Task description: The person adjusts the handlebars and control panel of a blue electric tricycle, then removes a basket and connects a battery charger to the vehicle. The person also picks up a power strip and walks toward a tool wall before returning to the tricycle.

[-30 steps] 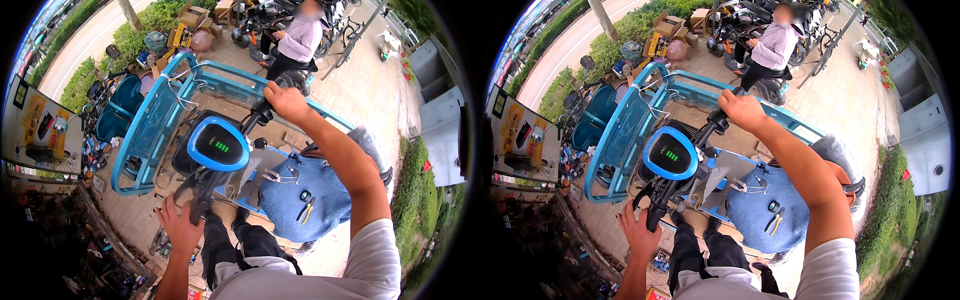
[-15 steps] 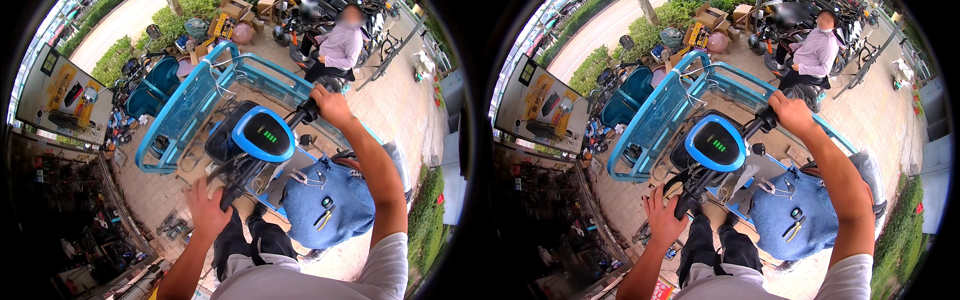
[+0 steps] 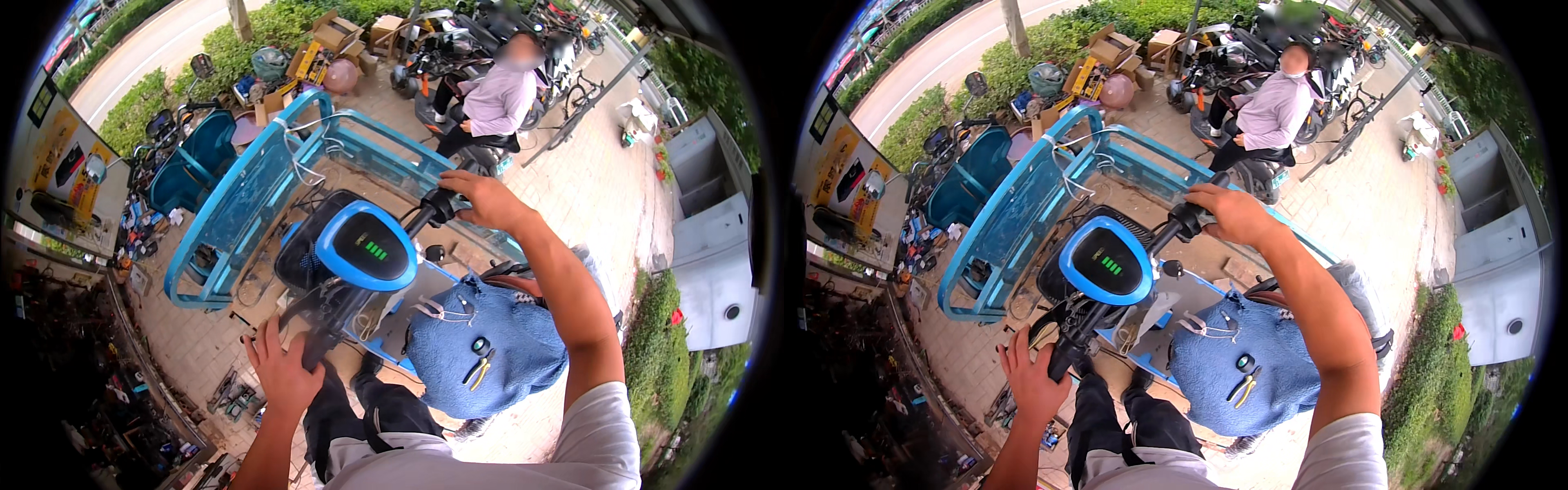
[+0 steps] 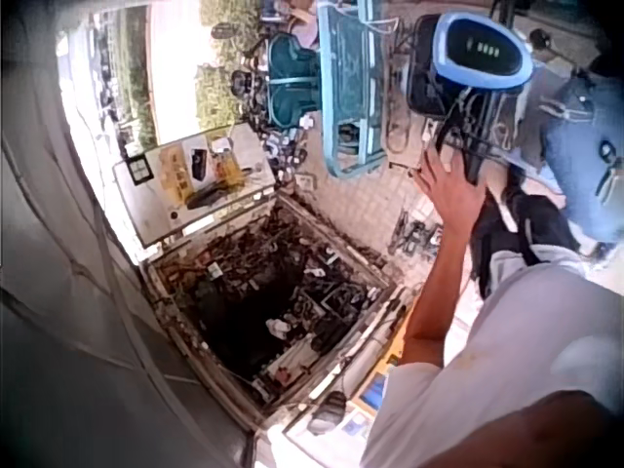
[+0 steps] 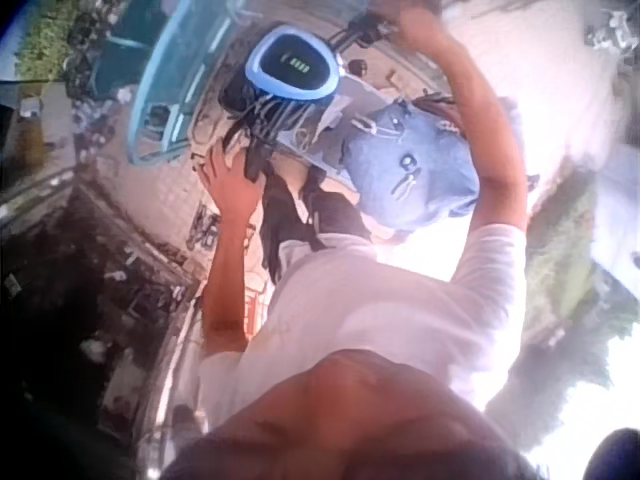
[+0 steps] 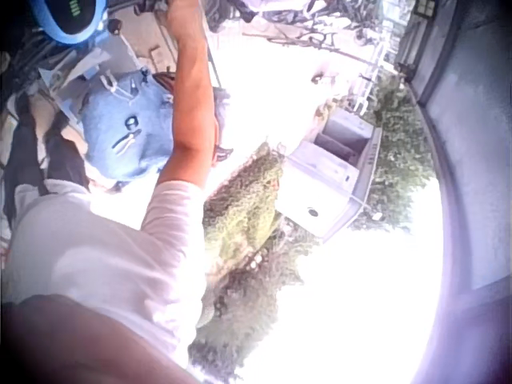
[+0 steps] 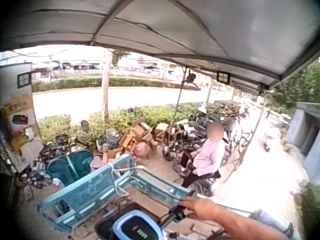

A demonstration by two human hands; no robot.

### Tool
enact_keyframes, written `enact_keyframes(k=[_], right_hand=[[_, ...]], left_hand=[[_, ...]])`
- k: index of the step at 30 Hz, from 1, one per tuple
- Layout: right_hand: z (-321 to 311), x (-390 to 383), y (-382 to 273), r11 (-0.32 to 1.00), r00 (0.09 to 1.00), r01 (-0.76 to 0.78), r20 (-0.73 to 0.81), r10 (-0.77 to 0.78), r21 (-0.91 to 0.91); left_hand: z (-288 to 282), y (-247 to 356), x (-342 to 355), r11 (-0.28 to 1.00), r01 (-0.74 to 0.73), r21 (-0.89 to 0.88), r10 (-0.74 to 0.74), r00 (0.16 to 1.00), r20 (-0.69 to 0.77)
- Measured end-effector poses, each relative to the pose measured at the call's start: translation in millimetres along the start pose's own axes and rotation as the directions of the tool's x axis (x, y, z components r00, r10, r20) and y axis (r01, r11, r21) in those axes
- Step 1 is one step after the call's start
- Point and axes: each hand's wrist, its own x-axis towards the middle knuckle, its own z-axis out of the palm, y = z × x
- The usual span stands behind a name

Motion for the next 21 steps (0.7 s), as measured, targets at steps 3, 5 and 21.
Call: enact_keyframes(k=[3, 5, 21], right_hand=[[-4, -2, 4, 0.998, 0.999, -0.003, 0.05, -0.001, 0.064], [-5, -3, 12, 0.993, 0.997, 0.027, 0.072, -0.035, 0.111], [-3, 13, 15, 0.961, 0.994, 0.005, 0.107, 0.025, -0.276]], left_hand=[[3, 1, 1, 1.0, -0.011, 0.015, 0.011, 1.0, 0.001], [3, 1, 2, 1.0, -0.019, 0.01, 0.019, 1.0, 0.013], [7, -3, 1, 0.998, -0.053, 0.039, 0.053, 0.999, -0.011]])
